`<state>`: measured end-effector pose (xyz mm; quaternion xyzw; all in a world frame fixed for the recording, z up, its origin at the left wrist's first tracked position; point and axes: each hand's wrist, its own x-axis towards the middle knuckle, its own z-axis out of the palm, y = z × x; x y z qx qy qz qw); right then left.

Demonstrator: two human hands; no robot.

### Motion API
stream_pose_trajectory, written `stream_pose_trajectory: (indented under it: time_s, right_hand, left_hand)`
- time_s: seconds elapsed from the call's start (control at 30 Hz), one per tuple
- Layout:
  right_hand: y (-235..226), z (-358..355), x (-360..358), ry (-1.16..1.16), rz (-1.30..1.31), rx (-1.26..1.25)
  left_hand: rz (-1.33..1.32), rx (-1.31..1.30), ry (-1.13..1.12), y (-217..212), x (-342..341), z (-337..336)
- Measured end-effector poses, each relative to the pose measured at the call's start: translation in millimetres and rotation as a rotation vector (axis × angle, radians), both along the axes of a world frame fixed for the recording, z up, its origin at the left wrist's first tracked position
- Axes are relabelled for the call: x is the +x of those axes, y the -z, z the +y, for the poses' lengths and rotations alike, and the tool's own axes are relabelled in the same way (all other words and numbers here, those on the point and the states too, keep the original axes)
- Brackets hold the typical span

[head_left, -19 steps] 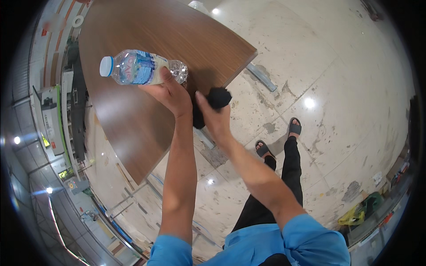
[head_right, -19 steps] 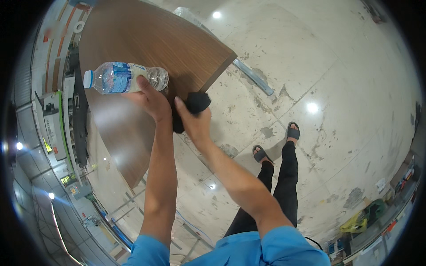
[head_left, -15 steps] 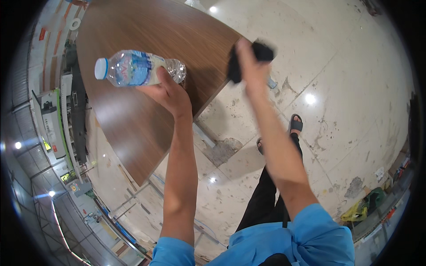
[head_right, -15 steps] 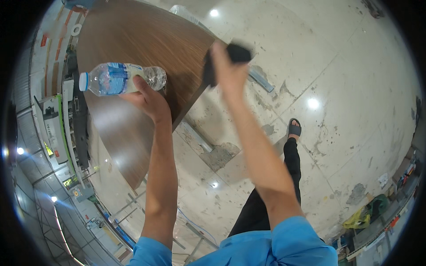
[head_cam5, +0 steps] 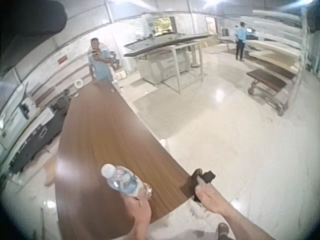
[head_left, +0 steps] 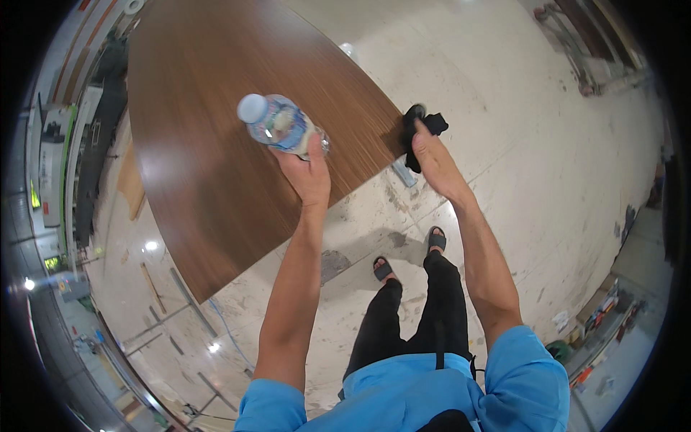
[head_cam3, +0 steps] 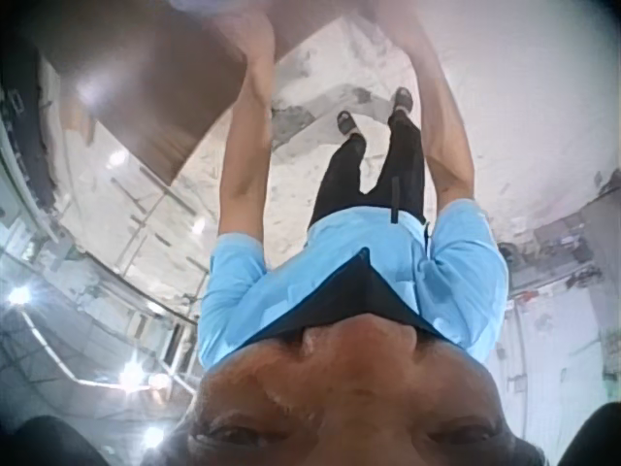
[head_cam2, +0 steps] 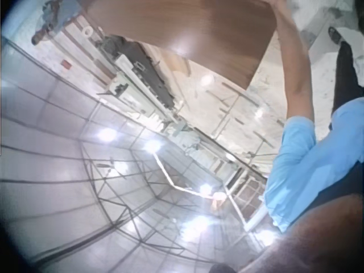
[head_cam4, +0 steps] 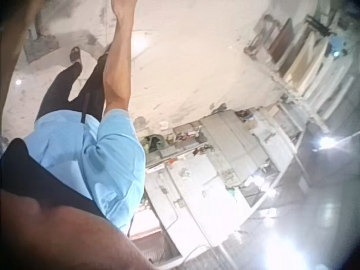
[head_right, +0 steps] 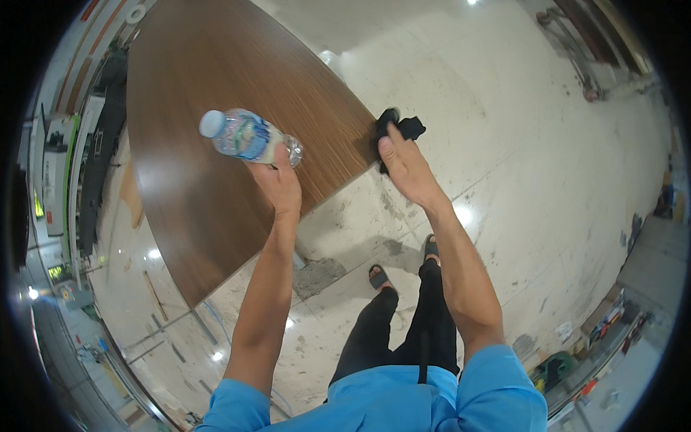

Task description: The person wipes a large wooden tabletop with a black cloth while holding a water bottle in the other hand. The person moves around the table, wiping different sections repeatedly.

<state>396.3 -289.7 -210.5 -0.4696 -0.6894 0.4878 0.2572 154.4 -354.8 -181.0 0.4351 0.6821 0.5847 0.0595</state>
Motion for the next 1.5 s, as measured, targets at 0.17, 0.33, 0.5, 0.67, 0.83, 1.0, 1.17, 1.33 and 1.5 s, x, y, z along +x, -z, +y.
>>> stream_pose_trajectory:
  time_s: [0.17, 0.33, 0.5, 0.67, 0.83, 1.0, 1.17, 1.33, 1.5]
  right_hand:
    - [-11.1, 91.1, -85.0, -0.242, -0.614, 0.186]
    - [-42.3, 109.3, -109.7, -0.065, -0.180, 0.086]
    - [-33.8, 67.1, -40.1, -0.210, -0.256, -0.244]
    - [-12.6, 128.8, -117.0, -0.255, -0.101, 0.026]
    - [-29.5, 105.9, -87.3, -0.268, -0.103, -0.161]
    - [-29.0, 58.7, -20.0, -0.447, -0.196, -0.348]
    - [-27.7, 134.2, -104.2, -0.248, -0.031, -0.136]
    - [-23.1, 88.6, -72.7, -0.322, -0.182, -0.238]
    - [-9.5, 56.8, -9.6, -0.387, -0.192, -0.209]
  left_hand:
    - [-0.051, -0.061, -0.013, 6.4, -0.9, -4.7]
    - [-0.058, -0.106, -0.121, 10.9, -0.9, -8.8]
    - [-0.231, -0.088, -0.207, 18.3, -1.1, -16.8]
    - [-0.024, -0.211, -0.177, 23.6, -11.3, -31.7]
    - [0.146, -0.204, -0.213, 21.6, -10.3, -30.7]
    - [0.017, -0.196, -0.265, 23.0, -5.2, -33.0]
    - [0.178, -0.239, -0.260, 30.3, -12.8, -38.6]
    - [-0.050, -0.055, -0.243, 36.9, -6.3, -33.7]
    - [-0.180, -0.041, -0.221, 37.2, 4.1, -30.6]
